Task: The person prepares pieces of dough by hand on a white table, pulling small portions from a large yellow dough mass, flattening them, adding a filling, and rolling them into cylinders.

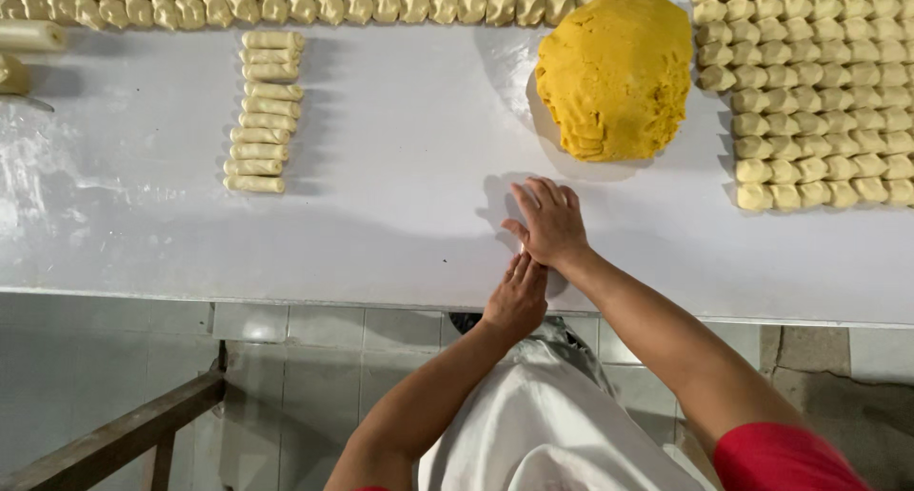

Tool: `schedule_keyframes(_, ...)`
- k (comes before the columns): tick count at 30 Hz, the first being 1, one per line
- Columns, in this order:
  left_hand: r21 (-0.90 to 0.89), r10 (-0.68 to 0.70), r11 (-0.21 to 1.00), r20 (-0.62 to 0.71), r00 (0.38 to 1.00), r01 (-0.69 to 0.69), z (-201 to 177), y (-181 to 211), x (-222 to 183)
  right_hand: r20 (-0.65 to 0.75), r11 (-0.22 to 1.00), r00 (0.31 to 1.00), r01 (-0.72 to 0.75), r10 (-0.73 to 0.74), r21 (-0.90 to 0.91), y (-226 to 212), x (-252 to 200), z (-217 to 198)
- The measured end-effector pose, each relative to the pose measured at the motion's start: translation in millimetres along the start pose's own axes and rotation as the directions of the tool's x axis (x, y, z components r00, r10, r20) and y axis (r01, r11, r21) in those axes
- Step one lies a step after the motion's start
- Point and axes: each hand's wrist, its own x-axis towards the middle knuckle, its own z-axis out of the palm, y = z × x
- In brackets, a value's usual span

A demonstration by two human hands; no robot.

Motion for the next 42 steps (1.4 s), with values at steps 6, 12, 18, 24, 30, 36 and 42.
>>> schedule_keyframes(6,0.027,-0.097,0.995,0.084,0.992,0.095,-4,6,15,0.060,1.000,0.998,0.024,-0.024,0.006,17,37,13)
schedule_keyframes(12,-0.036,-0.106,0.994,0.011,0.994,0.106,-37,14,27,0.043,0.992,0.994,0.106,-0.103,-0.067,31,52,26)
schedule_keyframes(18,-0.227,-0.258,0.929,0.166,0.952,0.292,-26,7,0,0.203,0.999,0.979,0.037,-0.033,-0.015,6,-14,15)
schedule_keyframes(24,-0.120,-0.089,0.990,-0.102,0.991,0.077,6,-7,6,0.162,0.994,0.981,-0.111,0.109,0.002,8,-85,9)
schedule_keyframes(30,-0.031,-0.005,1.000,-0.096,0.995,0.002,18,5,-29,0.171,0.847,0.933,-0.359,0.316,0.392,-42,-147,-1)
schedule_keyframes(36,-0.138,0.015,0.990,0.001,1.000,-0.015,-25,8,-55,0.217,0.975,0.961,-0.197,0.170,0.106,-20,-149,-12)
schedule_keyframes(42,-0.330,-0.339,0.890,-0.017,0.941,0.314,-53,-10,-58,-0.285,0.704,0.665,-0.527,0.690,0.475,131,-58,-37)
